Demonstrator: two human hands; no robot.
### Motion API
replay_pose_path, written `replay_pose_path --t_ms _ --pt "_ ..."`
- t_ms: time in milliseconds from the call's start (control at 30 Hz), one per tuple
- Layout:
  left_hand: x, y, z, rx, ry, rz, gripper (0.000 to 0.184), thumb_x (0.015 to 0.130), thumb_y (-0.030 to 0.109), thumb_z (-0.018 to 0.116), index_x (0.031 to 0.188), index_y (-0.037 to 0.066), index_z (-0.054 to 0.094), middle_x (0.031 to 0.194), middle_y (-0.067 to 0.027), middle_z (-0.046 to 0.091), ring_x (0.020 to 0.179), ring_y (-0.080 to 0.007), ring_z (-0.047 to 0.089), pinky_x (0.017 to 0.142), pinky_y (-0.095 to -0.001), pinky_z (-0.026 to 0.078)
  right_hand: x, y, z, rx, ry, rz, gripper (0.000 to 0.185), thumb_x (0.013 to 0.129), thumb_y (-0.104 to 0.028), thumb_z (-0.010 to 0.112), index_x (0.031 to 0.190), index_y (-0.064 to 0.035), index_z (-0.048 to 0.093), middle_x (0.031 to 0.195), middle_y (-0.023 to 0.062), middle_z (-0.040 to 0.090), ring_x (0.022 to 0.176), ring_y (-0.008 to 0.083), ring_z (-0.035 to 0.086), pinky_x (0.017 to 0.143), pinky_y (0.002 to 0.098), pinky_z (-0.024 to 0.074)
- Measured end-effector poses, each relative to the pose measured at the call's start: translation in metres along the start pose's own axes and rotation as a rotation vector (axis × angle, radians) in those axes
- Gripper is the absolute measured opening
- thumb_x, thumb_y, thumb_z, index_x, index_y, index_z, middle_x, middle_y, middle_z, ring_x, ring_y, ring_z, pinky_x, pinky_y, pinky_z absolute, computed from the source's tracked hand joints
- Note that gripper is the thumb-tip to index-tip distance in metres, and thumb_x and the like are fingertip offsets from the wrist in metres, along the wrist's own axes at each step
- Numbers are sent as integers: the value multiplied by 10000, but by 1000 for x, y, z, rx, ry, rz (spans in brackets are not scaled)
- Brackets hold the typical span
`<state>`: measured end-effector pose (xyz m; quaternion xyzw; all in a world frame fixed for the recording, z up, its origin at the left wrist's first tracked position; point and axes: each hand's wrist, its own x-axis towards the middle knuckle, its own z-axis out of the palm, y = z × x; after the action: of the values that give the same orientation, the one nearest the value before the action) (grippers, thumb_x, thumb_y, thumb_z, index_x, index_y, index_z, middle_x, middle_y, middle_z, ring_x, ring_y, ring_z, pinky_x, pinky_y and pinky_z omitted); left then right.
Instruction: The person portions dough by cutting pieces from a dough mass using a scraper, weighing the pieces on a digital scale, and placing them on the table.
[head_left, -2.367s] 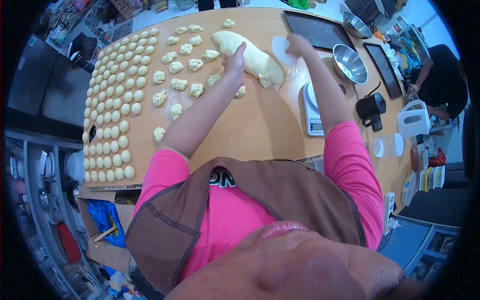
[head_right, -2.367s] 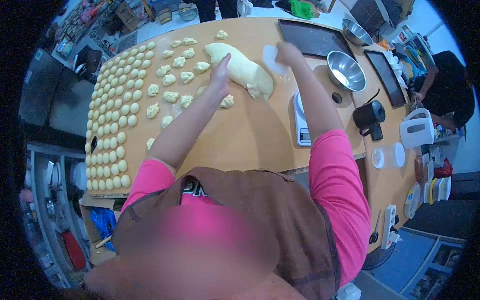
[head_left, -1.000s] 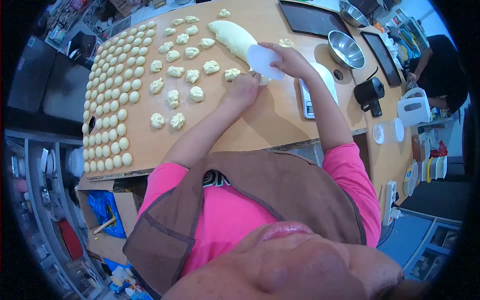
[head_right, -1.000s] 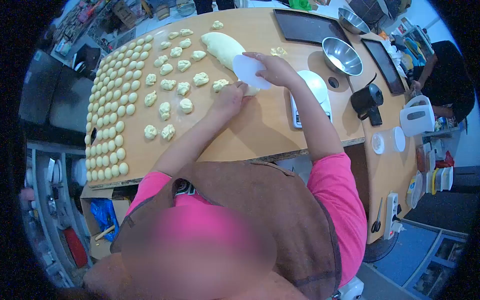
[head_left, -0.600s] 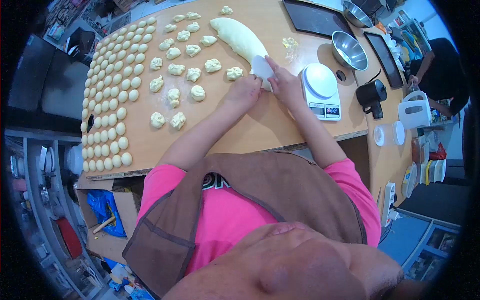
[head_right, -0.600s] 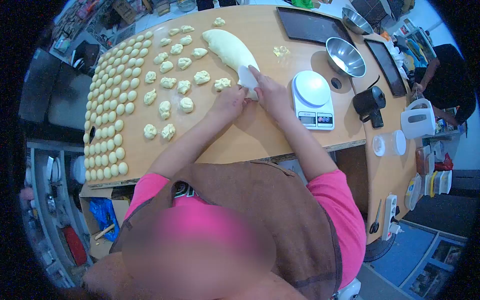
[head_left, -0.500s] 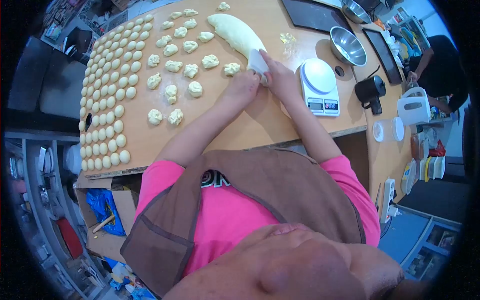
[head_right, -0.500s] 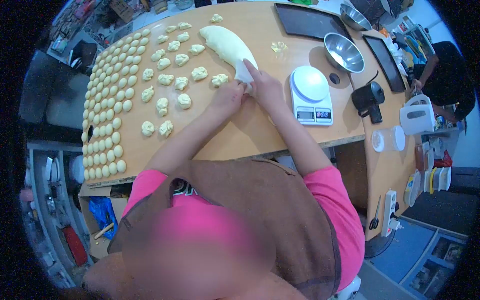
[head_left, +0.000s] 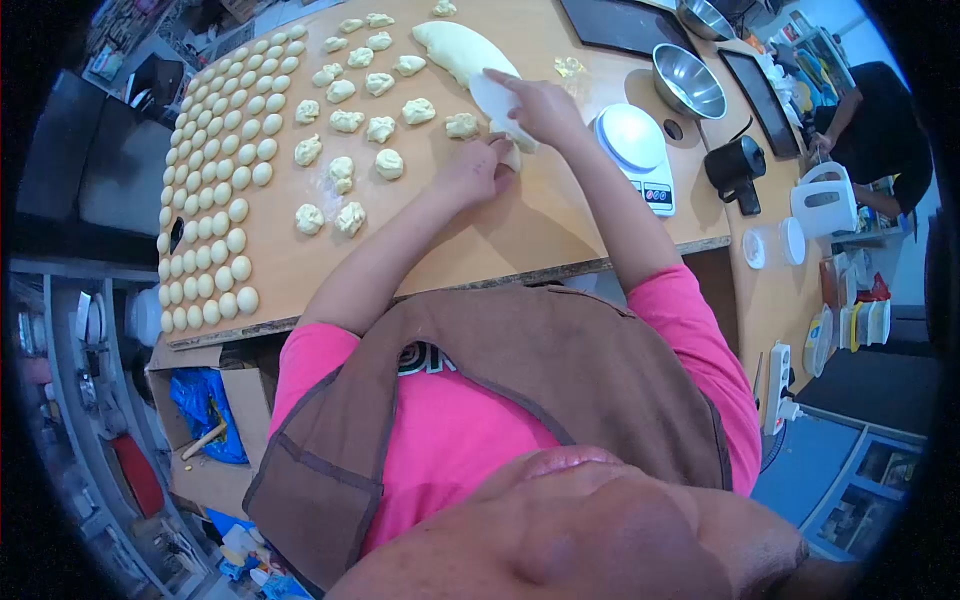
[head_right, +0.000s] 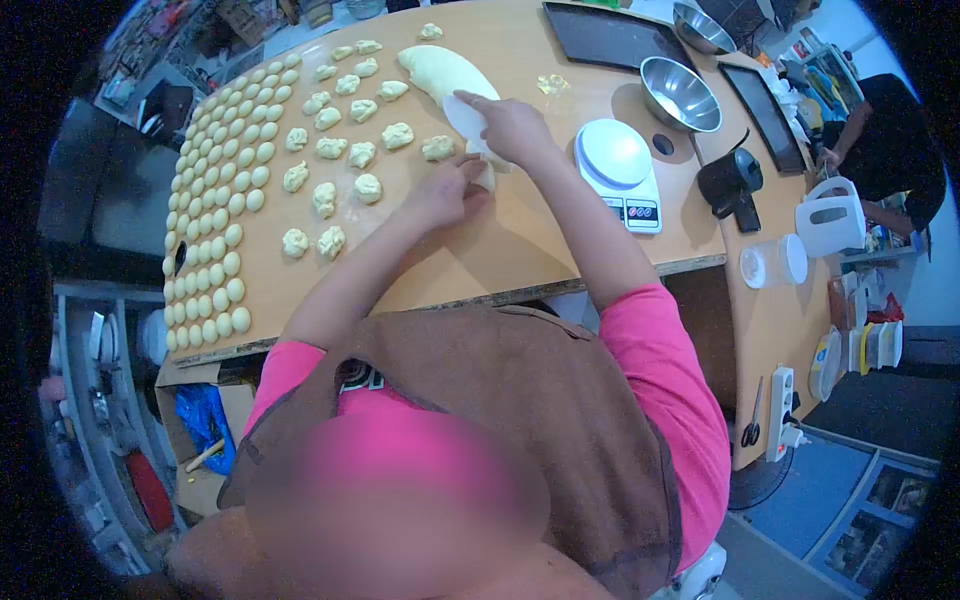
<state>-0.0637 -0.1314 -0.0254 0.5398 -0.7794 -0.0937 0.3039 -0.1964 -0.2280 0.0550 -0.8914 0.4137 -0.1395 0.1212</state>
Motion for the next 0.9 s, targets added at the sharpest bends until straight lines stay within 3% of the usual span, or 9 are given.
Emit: replay_pose_path --t_ms 267,367,433,467,500,567,633,767,900 --pt "8 -3 2 -16 -114 -5 339 782 152 699 1083 27 607 1063 -167 626 992 -368 592 856 -434 486 -10 20 -1 -62 -266 32 804 720 -74 705 1429 -320 416 1012 182 681 918 311 669 771 420 539" --pt "-1 0 -3 -87 -173 169 323 775 133 705 1071 41 615 1034 -145 625 960 -359 594 823 -433 490 -41 43 23 153 -350 46 813 720 -96 723 1436 -316 407 1059 198 670 949 336 661 782 401 539" --pt "-14 4 -8 -182 -87 373 422 696 74 749 1090 60 597 998 -130 630 934 -319 617 829 -410 510 -74 34 29 266 -348 97 814 720 -111 740 1445 -255 399 1135 192 648 981 341 652 826 388 527" --pt "-19 4 -13 -183 -88 382 422 696 74 749 1090 60 597 998 -130 630 934 -319 617 829 -410 510 -90 32 28 338 -64 77 770 729 -118 743 1425 -186 420 1136 192 646 978 325 654 833 384 524" --pt "-25 5 -17 -213 0 341 475 706 73 758 1144 67 575 1044 -122 628 962 -299 620 844 -394 511 -100 36 25 403 218 56 734 738 -125 746 1405 -117 440 1137 192 644 974 309 656 839 379 521" --pt "-27 10 -29 -252 81 299 528 715 72 767 1198 73 553 1089 -113 626 990 -278 624 858 -378 512 -110 70 11 688 466 213 610 784 -141 738 1321 -8 481 1131 158 642 958 230 648 827 372 521" --pt "-25 17 -47 -587 231 73 613 747 91 782 1285 75 488 1174 -96 607 1057 -215 609 896 -345 496 -108 117 -34 872 501 290 455 846 -162 709 1231 15 543 1077 118 650 948 167 629 809 344 518" --pt "-7 10 -49 -788 239 -52 650 777 120 784 1328 66 442 1184 -82 595 1044 -173 599 895 -322 489 -86 240 -56 858 308 400 340 897 -198 670 1143 25 600 1032 86 662 905 138 627 767 292 514" --pt "-2 -1 -32 -922 170 -164 504 814 114 746 1254 35 513 1159 -84 594 1029 -159 597 887 -307 497 -91 236 -25 979 166 498 303 915 -210 652 1112 17 614 1017 73 665 888 134 626 754 281 509"
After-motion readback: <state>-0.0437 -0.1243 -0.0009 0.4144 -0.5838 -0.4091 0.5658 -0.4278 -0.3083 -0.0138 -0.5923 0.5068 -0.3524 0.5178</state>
